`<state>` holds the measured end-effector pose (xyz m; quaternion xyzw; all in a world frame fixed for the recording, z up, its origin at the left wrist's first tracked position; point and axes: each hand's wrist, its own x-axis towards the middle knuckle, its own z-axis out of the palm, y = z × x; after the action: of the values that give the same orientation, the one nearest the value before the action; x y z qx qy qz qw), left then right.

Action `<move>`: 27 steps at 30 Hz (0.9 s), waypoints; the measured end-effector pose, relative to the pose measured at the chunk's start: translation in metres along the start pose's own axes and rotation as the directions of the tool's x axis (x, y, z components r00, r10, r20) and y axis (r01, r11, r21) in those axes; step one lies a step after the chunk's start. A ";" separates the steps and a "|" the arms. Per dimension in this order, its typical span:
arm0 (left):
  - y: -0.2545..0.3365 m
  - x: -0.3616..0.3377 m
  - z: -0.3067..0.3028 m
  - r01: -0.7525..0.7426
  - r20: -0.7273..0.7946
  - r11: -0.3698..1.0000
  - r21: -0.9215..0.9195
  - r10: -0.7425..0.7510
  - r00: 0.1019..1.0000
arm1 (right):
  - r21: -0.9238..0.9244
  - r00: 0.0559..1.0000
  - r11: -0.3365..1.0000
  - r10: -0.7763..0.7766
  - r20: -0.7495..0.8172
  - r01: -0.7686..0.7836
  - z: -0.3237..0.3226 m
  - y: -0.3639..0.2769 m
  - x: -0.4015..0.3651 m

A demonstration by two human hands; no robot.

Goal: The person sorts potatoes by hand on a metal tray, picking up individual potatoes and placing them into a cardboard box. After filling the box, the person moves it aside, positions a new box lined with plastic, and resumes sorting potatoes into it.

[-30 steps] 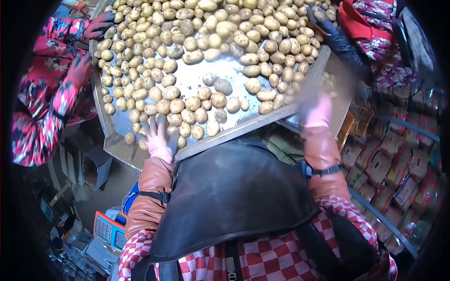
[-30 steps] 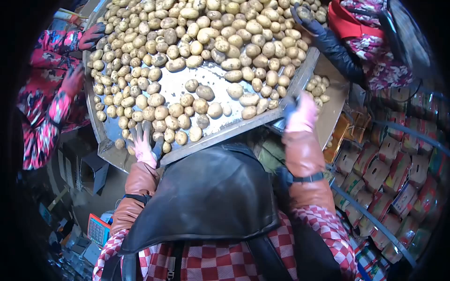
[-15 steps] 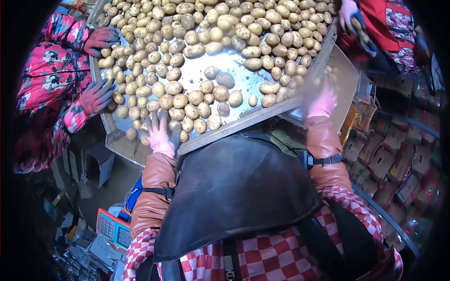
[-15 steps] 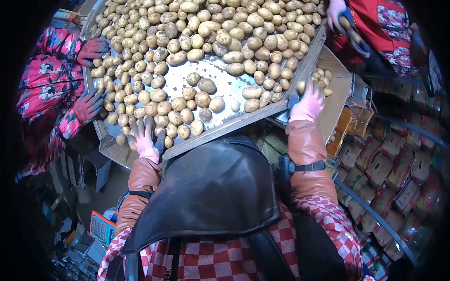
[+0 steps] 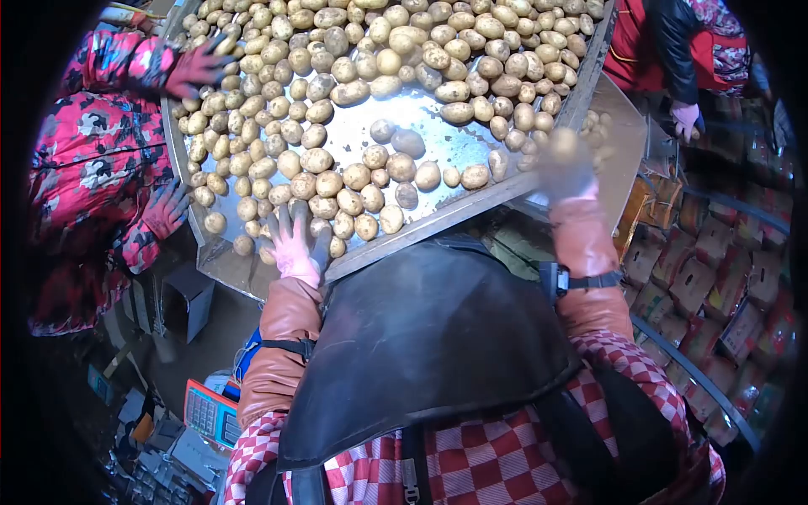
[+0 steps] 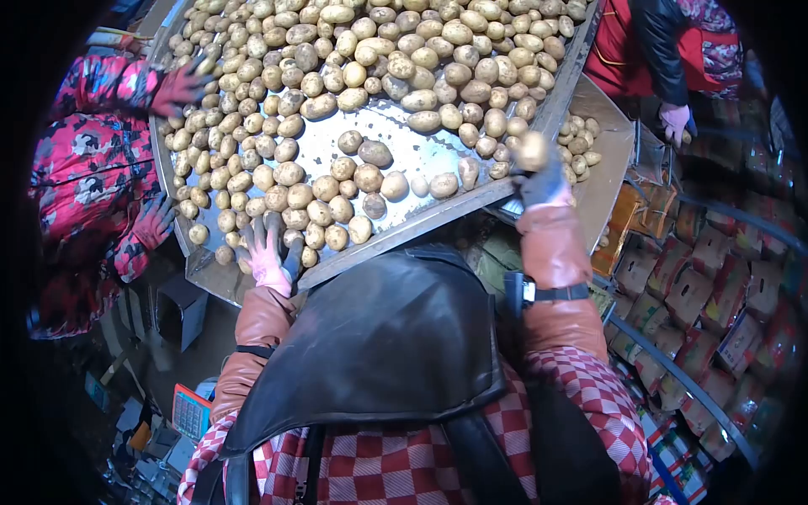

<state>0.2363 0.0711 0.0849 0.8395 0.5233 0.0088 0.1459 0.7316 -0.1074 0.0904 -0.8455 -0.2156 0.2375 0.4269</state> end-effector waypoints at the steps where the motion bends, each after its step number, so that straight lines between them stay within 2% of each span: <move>1: -0.001 -0.001 0.001 -0.025 -0.019 1.000 0.012 0.026 0.999 | 0.476 0.994 0.874 0.111 -0.004 -0.096 -0.024 0.034 0.005; 2: 0.001 0.000 -0.001 0.001 0.012 1.000 0.020 -0.001 1.000 | -0.283 0.890 0.864 -0.450 -0.065 0.416 -0.044 0.039 0.004; 3: 0.003 0.001 -0.003 0.003 0.012 1.000 0.016 -0.003 1.000 | -0.286 0.889 0.862 -0.453 -0.063 0.419 -0.045 0.026 -0.006; 4: 0.004 0.002 -0.004 0.017 0.021 1.000 0.003 -0.017 1.000 | 0.211 0.981 0.977 0.047 -0.188 -0.006 -0.044 0.013 -0.017; 5: 0.004 0.001 -0.004 0.031 0.036 1.000 -0.006 -0.031 0.999 | 0.657 0.842 0.650 0.537 -0.042 -0.382 -0.041 0.006 -0.024; 6: 0.003 0.000 -0.004 0.034 0.037 0.999 -0.003 -0.034 0.999 | 0.620 0.951 0.726 0.279 0.131 -0.298 -0.039 0.086 0.002; 7: 0.002 0.000 -0.003 0.016 0.022 1.000 0.019 -0.017 1.000 | 0.429 0.975 0.890 0.066 0.213 -0.154 -0.026 0.115 0.006; 8: 0.001 0.000 -0.002 -0.003 0.010 0.999 0.041 0.003 1.000 | -0.403 0.972 0.894 -0.122 0.202 0.196 0.007 0.074 -0.015; 9: 0.002 0.000 -0.002 -0.003 0.012 0.999 0.044 0.003 1.000 | -0.653 0.969 0.755 0.110 0.221 0.063 0.031 -0.060 -0.044; 10: 0.002 0.000 -0.003 0.001 0.019 1.000 0.030 -0.001 1.000 | -0.740 0.966 0.627 -0.085 0.243 0.242 0.049 -0.059 -0.049; 11: 0.002 0.000 -0.004 0.004 0.024 1.000 0.014 -0.005 1.000 | -0.743 0.929 0.641 0.126 0.347 0.190 0.059 -0.079 -0.042; 13: 0.000 -0.001 -0.002 -0.016 0.009 1.000 0.017 0.016 1.000 | -0.698 0.924 0.702 0.163 0.347 0.138 0.065 -0.090 -0.036; 15: -0.004 -0.002 -0.001 -0.050 -0.006 0.999 0.016 0.051 0.999 | -0.444 0.916 0.874 -0.005 0.400 0.198 0.056 -0.064 -0.027; 16: -0.004 -0.002 0.000 -0.026 -0.001 1.000 0.017 0.026 1.000 | -0.014 0.863 0.968 0.229 0.450 -0.249 0.051 -0.055 -0.027; 17: 0.000 -0.002 -0.001 -0.007 0.007 1.000 0.015 0.007 1.000 | 0.337 0.816 0.847 0.176 0.551 -0.411 0.041 -0.059 -0.032; 19: 0.009 0.007 -0.002 -0.024 0.004 0.998 -0.050 0.024 1.000 | 0.534 0.815 0.702 0.117 0.567 -0.472 0.027 -0.061 -0.039; 21: 0.009 0.007 0.001 -0.092 -0.139 0.996 -0.015 0.089 0.986 | 0.753 0.788 0.324 -0.035 0.615 -0.573 0.031 -0.060 -0.052; 22: 0.017 0.009 0.002 -0.209 -0.220 0.977 0.044 0.214 0.952 | 0.774 0.792 0.212 0.003 0.610 -0.597 0.029 -0.054 -0.053; 23: 0.039 0.016 -0.012 -0.295 -0.146 0.955 0.021 0.295 0.944 | 0.784 0.802 0.205 0.005 0.598 -0.586 0.027 -0.053 -0.055; 25: 0.077 0.035 -0.023 -0.563 -0.051 0.816 -0.131 0.561 0.826 | 0.836 0.846 0.199 -0.051 0.531 -0.512 0.025 -0.053 -0.058; 26: 0.095 0.044 -0.023 -0.621 0.079 0.774 -0.119 0.631 0.772 | 0.834 0.824 0.078 -0.132 0.552 -0.546 0.024 -0.041 -0.054; 27: 0.114 0.059 -0.023 -0.703 0.221 0.700 -0.125 0.711 0.668 | 0.810 0.803 -0.051 -0.175 0.569 -0.585 0.020 -0.044 -0.055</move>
<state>0.3586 0.0817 0.1281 0.9682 0.1341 -0.0346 0.2084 0.6693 -0.1025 0.1287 -0.2054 0.0528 0.5992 0.7720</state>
